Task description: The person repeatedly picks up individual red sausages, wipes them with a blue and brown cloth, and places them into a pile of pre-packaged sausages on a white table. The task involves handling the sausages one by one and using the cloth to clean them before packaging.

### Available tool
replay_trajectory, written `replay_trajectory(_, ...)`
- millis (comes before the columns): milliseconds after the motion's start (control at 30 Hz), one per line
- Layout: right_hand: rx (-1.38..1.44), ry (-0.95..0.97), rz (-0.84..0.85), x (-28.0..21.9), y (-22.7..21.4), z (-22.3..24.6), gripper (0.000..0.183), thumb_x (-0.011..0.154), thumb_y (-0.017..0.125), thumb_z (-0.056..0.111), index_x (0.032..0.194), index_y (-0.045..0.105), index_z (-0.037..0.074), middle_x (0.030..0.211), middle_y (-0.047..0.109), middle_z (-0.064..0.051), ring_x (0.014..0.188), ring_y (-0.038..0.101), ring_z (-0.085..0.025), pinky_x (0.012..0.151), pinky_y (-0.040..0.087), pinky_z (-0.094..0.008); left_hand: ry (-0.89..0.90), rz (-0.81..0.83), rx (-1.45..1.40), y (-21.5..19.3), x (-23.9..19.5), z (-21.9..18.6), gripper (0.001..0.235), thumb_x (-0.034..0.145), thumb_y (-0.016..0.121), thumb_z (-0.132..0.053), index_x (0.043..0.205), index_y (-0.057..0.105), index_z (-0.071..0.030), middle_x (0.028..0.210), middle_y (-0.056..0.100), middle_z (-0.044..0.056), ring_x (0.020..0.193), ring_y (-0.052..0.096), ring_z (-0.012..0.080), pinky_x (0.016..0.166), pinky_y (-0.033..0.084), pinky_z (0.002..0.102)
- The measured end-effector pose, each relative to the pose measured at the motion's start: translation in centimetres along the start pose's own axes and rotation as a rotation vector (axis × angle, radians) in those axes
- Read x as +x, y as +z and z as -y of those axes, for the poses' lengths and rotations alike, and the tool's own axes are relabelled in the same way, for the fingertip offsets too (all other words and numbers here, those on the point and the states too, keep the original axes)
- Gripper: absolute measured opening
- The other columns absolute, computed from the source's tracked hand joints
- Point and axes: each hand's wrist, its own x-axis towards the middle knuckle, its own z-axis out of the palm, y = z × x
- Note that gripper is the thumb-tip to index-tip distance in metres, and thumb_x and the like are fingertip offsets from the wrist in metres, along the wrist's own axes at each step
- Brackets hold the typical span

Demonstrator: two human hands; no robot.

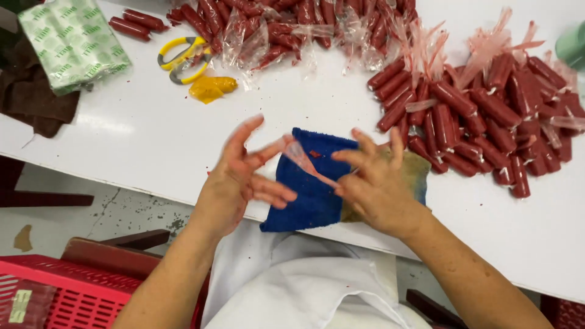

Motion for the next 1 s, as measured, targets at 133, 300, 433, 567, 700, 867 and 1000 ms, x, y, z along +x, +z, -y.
replay_trajectory(133,-0.061,-0.116,0.077,-2.8,4.0,2.4,0.02,0.104,0.045,0.024,0.094,0.061,0.02,0.129,0.063,-0.001,0.121,0.053,-0.025,0.102,0.028,-0.054,-0.721,0.283,-0.397,-0.5,-3.0,9.6,0.051,0.09,0.055,-0.048,0.131,0.055,-0.017,0.124,0.071,0.023,0.097,0.074,0.0371,0.072,0.063,0.051)
replay_trajectory(300,0.09,-0.166,0.312,-3.1,4.4,2.4,0.012,0.096,0.055,0.015,0.087,0.061,0.013,0.097,0.057,-0.002,0.079,0.048,-0.025,0.064,0.039,-0.039,-0.842,0.079,-0.494,1.6,-4.2,9.7,0.025,0.1,0.062,-0.022,0.117,0.062,-0.005,0.104,0.073,0.025,0.088,0.074,0.0347,0.07,0.063,0.053)
replay_trajectory(433,0.195,-0.171,0.479,-0.4,1.3,2.2,0.009,0.09,0.063,0.013,0.091,0.063,0.005,0.103,0.058,-0.008,0.081,0.051,-0.025,0.062,0.048,-0.039,-0.94,0.1,-0.534,2.6,-3.9,9.3,0.026,0.1,0.061,-0.023,0.115,0.06,-0.001,0.089,0.07,0.021,0.08,0.072,0.0328,0.078,0.061,0.052)
replay_trajectory(567,0.634,0.0,0.513,0.3,-3.4,1.3,0.016,0.095,0.053,0.007,0.093,0.069,0.009,0.102,0.068,-0.006,0.084,0.059,-0.028,0.07,0.049,-0.039,-0.223,0.425,0.591,1.2,-1.7,6.2,0.016,0.101,0.056,-0.016,0.09,0.066,-0.01,0.056,0.049,0.001,0.048,0.049,0.0132,0.049,0.053,0.028)
replay_trajectory(700,1.315,0.375,0.566,-1.1,-5.1,2.8,0.005,0.087,0.076,0.011,0.087,0.079,0.014,0.097,0.078,-0.005,0.081,0.069,-0.023,0.073,0.055,-0.037,0.67,0.635,1.224,0.7,-1.5,8.7,0.026,0.108,0.04,-0.021,0.107,0.065,-0.018,0.08,0.062,0.001,0.075,0.067,0.0179,0.074,0.058,0.032)
replay_trajectory(867,1.687,1.069,-0.274,-6.0,1.2,4.6,0.014,0.081,0.078,0.006,0.082,0.07,-0.005,0.101,0.074,-0.024,0.083,0.071,-0.031,0.068,0.057,-0.038,-0.042,0.218,0.248,5.0,-0.7,15.5,0.007,0.095,0.061,-0.011,0.092,0.067,-0.013,0.064,0.054,0.002,0.058,0.058,0.0228,0.054,0.053,0.032)
replay_trajectory(1000,1.157,1.029,-0.803,-4.2,4.7,4.1,0.005,0.091,0.07,0.0,0.087,0.066,-0.002,0.106,0.075,-0.019,0.094,0.07,-0.022,0.083,0.054,-0.031,-0.414,0.006,-0.645,9.0,1.3,15.3,0.015,0.103,0.06,-0.012,0.093,0.065,-0.002,0.05,0.04,0.006,0.034,0.036,0.012,0.038,0.052,0.034)
